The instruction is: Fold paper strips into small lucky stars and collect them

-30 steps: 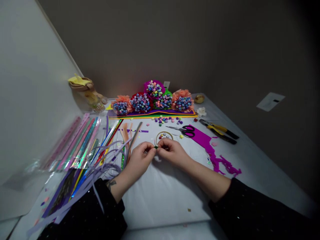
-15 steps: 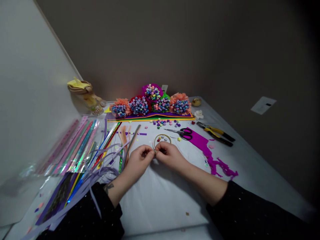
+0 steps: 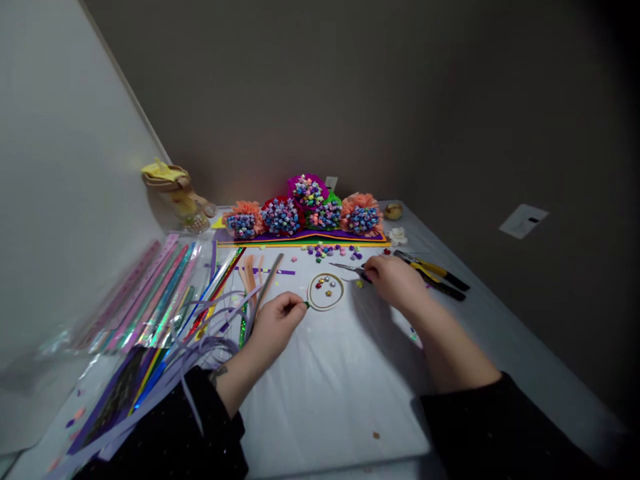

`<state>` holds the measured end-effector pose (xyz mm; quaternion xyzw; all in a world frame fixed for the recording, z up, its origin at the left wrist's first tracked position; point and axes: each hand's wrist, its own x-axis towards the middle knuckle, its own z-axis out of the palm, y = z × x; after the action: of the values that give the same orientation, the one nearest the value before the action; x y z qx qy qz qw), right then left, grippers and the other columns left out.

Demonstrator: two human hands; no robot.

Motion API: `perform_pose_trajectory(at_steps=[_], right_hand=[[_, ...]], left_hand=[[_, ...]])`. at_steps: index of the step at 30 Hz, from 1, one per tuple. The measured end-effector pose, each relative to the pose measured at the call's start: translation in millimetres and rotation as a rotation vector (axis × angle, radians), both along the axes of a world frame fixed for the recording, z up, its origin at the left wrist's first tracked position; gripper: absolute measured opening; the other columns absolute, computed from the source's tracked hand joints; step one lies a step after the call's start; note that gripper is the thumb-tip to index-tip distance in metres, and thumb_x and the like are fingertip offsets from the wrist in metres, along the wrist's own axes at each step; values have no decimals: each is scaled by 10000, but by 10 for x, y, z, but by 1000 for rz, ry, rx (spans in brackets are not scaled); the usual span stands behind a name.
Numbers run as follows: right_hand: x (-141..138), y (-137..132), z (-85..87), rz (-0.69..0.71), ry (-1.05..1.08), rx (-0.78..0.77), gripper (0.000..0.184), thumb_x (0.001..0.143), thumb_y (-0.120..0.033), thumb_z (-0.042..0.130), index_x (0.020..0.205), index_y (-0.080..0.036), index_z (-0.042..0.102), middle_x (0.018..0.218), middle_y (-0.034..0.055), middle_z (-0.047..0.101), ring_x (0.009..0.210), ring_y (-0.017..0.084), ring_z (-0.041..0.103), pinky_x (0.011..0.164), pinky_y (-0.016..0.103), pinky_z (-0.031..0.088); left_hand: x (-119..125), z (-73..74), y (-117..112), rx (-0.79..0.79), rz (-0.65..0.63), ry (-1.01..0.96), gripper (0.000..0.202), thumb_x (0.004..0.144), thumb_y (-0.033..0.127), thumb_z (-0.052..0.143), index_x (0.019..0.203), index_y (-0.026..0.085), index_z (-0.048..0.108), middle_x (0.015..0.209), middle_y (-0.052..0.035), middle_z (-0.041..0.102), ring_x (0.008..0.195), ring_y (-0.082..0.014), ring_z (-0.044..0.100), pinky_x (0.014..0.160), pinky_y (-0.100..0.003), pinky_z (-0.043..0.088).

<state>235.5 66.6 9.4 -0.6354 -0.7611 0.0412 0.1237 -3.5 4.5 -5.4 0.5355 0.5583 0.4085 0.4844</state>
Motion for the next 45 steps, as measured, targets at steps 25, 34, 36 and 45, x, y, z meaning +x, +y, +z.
perform_pose_trajectory(at_steps=[25, 34, 36, 45], right_hand=[[-468, -357, -108, 371, 1083, -699, 358, 708, -367, 696, 889, -182, 449, 757, -1, 509, 638, 120, 488, 569, 228, 403], [-421, -339, -147, 334, 1044, -720, 326, 723, -376, 674, 870, -170, 468, 751, -5, 486, 631, 116, 474, 559, 227, 377], [-416, -335, -151, 328, 1049, -725, 326, 719, -373, 678, 865, -169, 470, 747, -7, 484, 629, 114, 475, 558, 226, 378], [-400, -322, -90, 351, 1073, -778, 330, 724, -392, 681, 838, -173, 461, 715, -16, 481, 606, 108, 465, 549, 223, 379]], left_hand=[[-83, -58, 34, 174, 292, -181, 173, 800, 341, 579, 798, 171, 547, 641, 51, 479, 512, -72, 365, 516, -201, 320], [-103, -58, 28, 187, 300, -171, 159, 808, 334, 567, 828, 178, 555, 611, 48, 484, 550, -96, 429, 546, -214, 353], [-103, -46, 27, 199, 291, -158, 154, 811, 329, 561, 831, 177, 557, 641, 39, 506, 564, -98, 440, 552, -217, 360], [-114, -45, 37, 270, 243, -91, 120, 838, 312, 541, 815, 197, 566, 674, -9, 572, 672, -158, 537, 603, -260, 409]])
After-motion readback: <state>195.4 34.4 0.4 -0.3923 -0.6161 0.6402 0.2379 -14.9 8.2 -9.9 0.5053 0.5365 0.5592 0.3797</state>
